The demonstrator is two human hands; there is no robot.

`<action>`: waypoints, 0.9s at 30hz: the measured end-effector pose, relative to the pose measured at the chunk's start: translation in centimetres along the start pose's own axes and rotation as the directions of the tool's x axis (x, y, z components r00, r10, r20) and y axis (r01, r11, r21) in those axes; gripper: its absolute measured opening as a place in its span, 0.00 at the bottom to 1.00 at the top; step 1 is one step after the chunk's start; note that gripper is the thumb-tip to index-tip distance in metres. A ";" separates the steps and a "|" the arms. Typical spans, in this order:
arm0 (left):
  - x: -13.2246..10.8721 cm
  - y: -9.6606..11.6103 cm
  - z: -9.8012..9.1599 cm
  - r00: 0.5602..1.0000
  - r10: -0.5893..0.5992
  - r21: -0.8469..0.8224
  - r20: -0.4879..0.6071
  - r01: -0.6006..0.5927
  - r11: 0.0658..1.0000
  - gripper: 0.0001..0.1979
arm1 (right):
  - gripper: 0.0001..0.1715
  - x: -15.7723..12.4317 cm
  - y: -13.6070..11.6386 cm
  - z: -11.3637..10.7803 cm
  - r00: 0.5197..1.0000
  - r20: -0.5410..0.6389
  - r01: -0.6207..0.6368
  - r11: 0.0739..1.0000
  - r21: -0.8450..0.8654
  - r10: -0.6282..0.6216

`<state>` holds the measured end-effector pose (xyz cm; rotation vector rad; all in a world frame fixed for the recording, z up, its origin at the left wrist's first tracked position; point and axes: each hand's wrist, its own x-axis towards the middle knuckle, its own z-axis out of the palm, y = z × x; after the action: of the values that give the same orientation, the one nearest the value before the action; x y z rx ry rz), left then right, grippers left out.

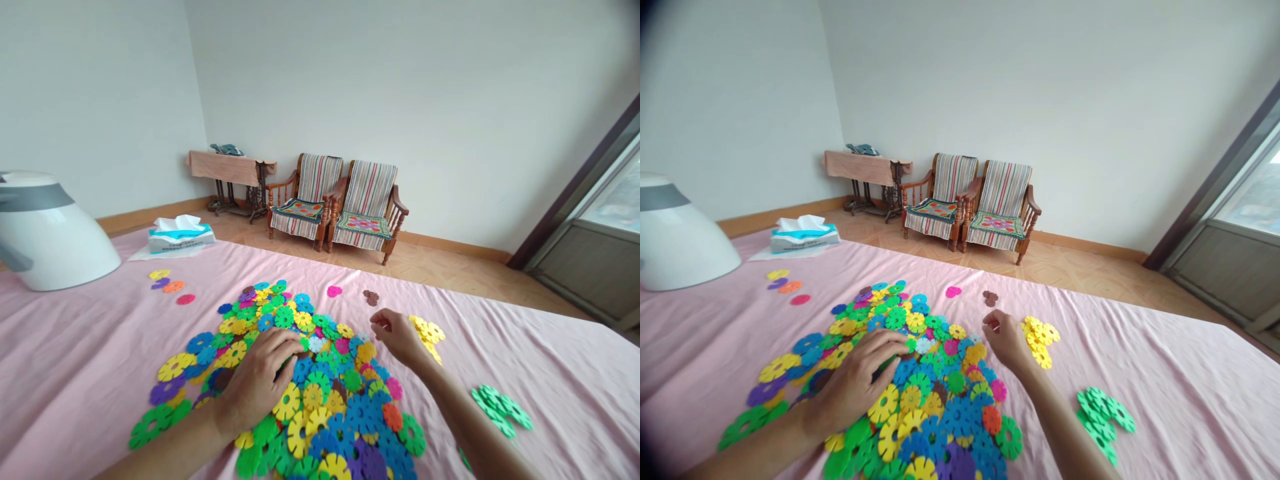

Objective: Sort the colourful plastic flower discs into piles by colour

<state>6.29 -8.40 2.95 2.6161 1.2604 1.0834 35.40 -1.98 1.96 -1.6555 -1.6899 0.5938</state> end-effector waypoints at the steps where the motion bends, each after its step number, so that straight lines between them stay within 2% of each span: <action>1: 0.0 0.0 0.0 1.000 0.002 0.000 -0.005 -0.002 1.000 0.11 | 0.06 -1.1 -0.4 0.0 0.999 0.043 0.027 0.999 -0.034 -0.025; 4: 0.1 0.1 0.0 1.000 0.005 -0.002 -0.006 -0.005 1.000 0.11 | 0.11 -3.6 -1.3 0.2 0.991 0.112 0.085 0.987 -0.139 -0.070; 8: 0.1 0.0 0.0 1.000 0.002 -0.008 0.010 -0.002 1.000 0.11 | 0.17 -4.6 -1.2 0.8 0.990 0.119 0.093 0.981 -0.169 -0.074; 14: 0.0 0.0 0.0 1.000 -0.002 -0.009 0.019 0.002 1.000 0.11 | 0.09 -4.1 -0.5 0.9 0.991 0.130 0.048 0.987 -0.156 -0.028; 22: -0.1 -0.1 0.1 1.000 0.008 -0.014 0.017 -0.008 1.000 0.11 | 0.11 -4.3 -0.8 0.4 0.994 0.107 0.017 0.991 -0.134 -0.003; 27: -0.1 -0.3 0.2 1.000 0.009 -0.010 0.026 -0.009 1.000 0.10 | 0.06 -4.1 -0.4 -0.2 0.985 0.168 -0.012 0.996 -0.086 0.027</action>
<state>6.18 -8.19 2.64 2.6226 1.2363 1.0511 35.07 -6.10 1.70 -1.7243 -1.8446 0.6978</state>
